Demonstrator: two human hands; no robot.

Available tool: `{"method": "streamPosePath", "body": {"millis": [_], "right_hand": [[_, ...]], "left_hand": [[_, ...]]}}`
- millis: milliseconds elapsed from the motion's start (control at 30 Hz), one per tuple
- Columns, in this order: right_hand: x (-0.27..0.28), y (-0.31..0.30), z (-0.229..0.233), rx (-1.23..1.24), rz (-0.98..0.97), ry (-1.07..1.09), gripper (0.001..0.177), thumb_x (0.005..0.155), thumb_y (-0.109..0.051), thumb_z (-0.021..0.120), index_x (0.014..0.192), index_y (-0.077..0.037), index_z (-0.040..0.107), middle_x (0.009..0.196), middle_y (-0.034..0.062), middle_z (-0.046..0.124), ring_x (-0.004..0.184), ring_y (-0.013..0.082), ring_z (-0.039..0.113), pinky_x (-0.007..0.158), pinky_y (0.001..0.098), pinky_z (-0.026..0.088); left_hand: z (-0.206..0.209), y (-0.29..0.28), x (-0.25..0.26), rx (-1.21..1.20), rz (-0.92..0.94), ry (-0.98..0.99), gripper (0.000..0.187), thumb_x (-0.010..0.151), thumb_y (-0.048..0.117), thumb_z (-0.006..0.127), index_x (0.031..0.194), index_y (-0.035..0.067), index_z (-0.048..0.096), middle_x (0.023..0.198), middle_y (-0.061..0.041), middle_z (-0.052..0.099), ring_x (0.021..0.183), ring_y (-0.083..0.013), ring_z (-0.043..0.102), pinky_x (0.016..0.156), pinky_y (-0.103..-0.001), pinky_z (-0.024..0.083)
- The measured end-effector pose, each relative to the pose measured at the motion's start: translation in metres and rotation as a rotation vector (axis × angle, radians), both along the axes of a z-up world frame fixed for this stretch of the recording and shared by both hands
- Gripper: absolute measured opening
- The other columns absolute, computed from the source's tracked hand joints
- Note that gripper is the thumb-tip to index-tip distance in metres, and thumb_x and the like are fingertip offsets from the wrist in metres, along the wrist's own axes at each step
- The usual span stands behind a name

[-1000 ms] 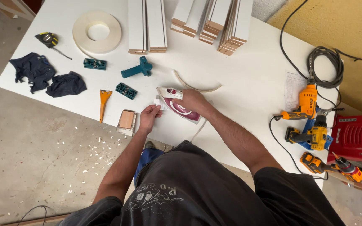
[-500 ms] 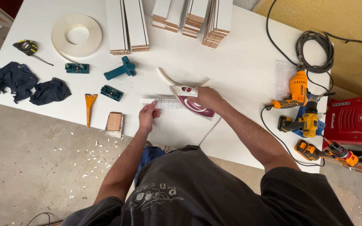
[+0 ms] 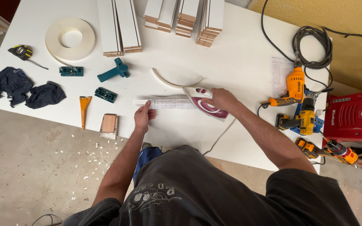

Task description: The person applies white edge banding to the edges of rectangular wooden boards. They use a household iron to heat and adhere the banding, then use a utility knife to trim the excess material. Finally, they smooth the edges with a sanding block and a hand plane to finish the surface.

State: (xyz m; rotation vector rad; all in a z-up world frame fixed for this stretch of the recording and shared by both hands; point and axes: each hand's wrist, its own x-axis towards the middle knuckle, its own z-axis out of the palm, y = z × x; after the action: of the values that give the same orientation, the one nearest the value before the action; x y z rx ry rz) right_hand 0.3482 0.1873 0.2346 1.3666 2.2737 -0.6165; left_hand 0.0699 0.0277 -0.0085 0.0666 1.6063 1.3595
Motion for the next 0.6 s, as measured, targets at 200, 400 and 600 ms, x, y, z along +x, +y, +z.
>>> {"method": "streamPosePath", "body": {"millis": [200, 400, 600], "right_hand": [[0.006, 0.000, -0.001, -0.004, -0.001, -0.016, 0.061, 0.100, -0.054, 0.055, 0.125, 0.001, 0.066, 0.111, 0.0257, 0.073, 0.109, 0.0460, 0.070, 0.092, 0.0527, 0.057], [-0.021, 0.003, -0.030, -0.008, 0.057, 0.019, 0.069, 0.095, -0.062, 0.056, 0.123, 0.001, 0.065, 0.112, 0.0267, 0.072, 0.111, 0.0478, 0.068, 0.094, 0.0549, 0.056], [-0.052, -0.013, -0.006, -0.032, 0.070, 0.040, 0.062, 0.098, -0.054, 0.056, 0.124, 0.002, 0.065, 0.112, 0.0266, 0.072, 0.111, 0.0469, 0.069, 0.093, 0.0542, 0.056]], "left_hand": [[0.005, -0.003, 0.001, -0.009, -0.008, 0.002, 0.045, 0.093, 0.047, 0.076, 0.086, 0.003, 0.067, 0.077, -0.013, 0.072, 0.062, -0.0174, 0.072, 0.057, -0.028, 0.066], [0.000, 0.000, 0.001, -0.003, 0.007, -0.012, 0.045, 0.093, 0.047, 0.077, 0.086, 0.004, 0.066, 0.077, -0.013, 0.072, 0.062, -0.0184, 0.072, 0.057, -0.029, 0.066], [0.006, -0.006, 0.001, 0.038, 0.028, 0.004, 0.038, 0.097, 0.044, 0.073, 0.089, 0.007, 0.066, 0.080, -0.009, 0.072, 0.067, -0.0165, 0.070, 0.062, -0.027, 0.064]]}}
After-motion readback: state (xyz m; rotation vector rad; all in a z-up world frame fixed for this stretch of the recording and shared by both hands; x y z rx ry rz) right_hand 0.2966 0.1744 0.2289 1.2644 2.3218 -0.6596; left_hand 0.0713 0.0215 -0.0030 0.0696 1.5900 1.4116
